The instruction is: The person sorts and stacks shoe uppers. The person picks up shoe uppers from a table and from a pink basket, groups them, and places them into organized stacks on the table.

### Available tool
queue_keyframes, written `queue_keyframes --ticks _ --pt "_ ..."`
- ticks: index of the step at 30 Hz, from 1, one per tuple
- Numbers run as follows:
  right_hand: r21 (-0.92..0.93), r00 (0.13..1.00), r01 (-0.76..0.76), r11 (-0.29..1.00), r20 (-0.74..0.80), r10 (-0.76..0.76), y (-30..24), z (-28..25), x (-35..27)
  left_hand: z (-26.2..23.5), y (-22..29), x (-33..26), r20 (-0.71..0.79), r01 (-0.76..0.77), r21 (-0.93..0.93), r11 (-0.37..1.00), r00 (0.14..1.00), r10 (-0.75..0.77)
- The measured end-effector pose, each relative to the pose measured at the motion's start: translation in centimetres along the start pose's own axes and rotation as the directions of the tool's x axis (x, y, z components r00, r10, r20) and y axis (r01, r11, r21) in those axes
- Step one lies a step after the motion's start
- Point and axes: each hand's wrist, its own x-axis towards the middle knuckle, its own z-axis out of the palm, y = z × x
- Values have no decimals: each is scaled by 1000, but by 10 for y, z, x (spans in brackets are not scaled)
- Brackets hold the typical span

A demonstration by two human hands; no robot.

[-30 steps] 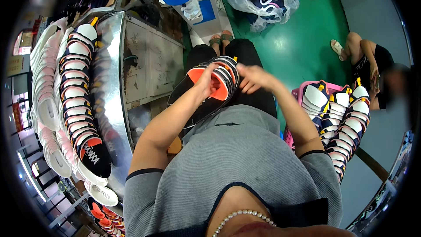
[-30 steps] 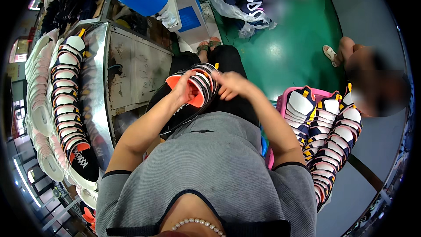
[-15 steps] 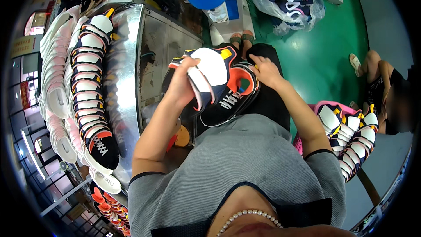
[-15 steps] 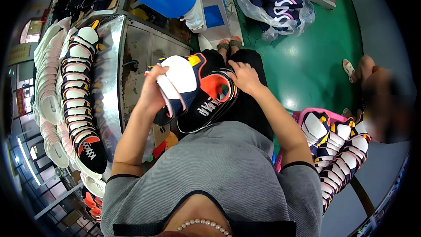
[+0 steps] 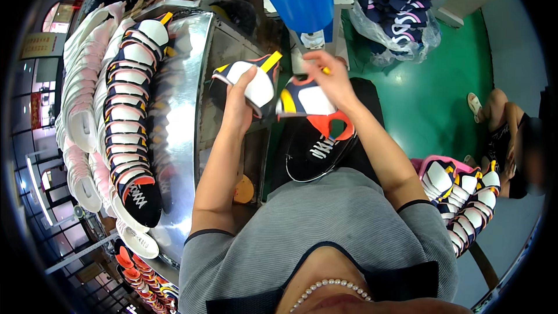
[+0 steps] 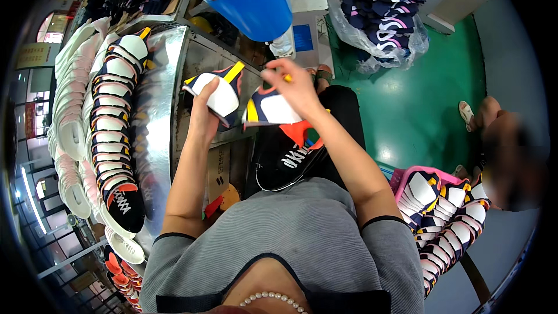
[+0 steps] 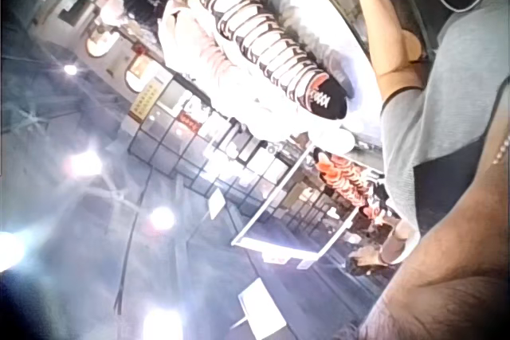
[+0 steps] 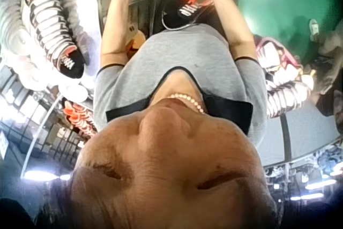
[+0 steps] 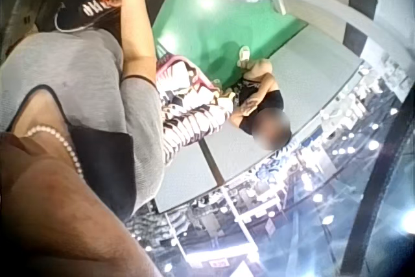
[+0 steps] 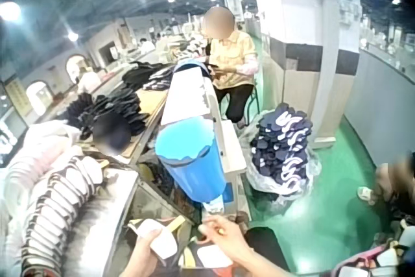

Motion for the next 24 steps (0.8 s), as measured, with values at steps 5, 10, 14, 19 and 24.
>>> queue_keyframes --ticks 5,10,14,19,24 --pt "112 999 -36 993 -32 39 7 19 14 13 -10 20 23 -95 278 956 995 93" --pt "197 998 1 980 -67 12 20 -10 23 24 -29 60 128 -105 261 960 989 73" --pt "250 995 21 968 -102 5 33 -21 48 38 -35 90 148 -143 180 973 982 117" --pt "194 985 9 981 -170 25 29 -30 75 56 -41 127 53 80 -104 991 996 -75" --pt "293 953 -163 942 -201 228 44 -61 67 18 -23 115 128 101 -331 938 990 -62"
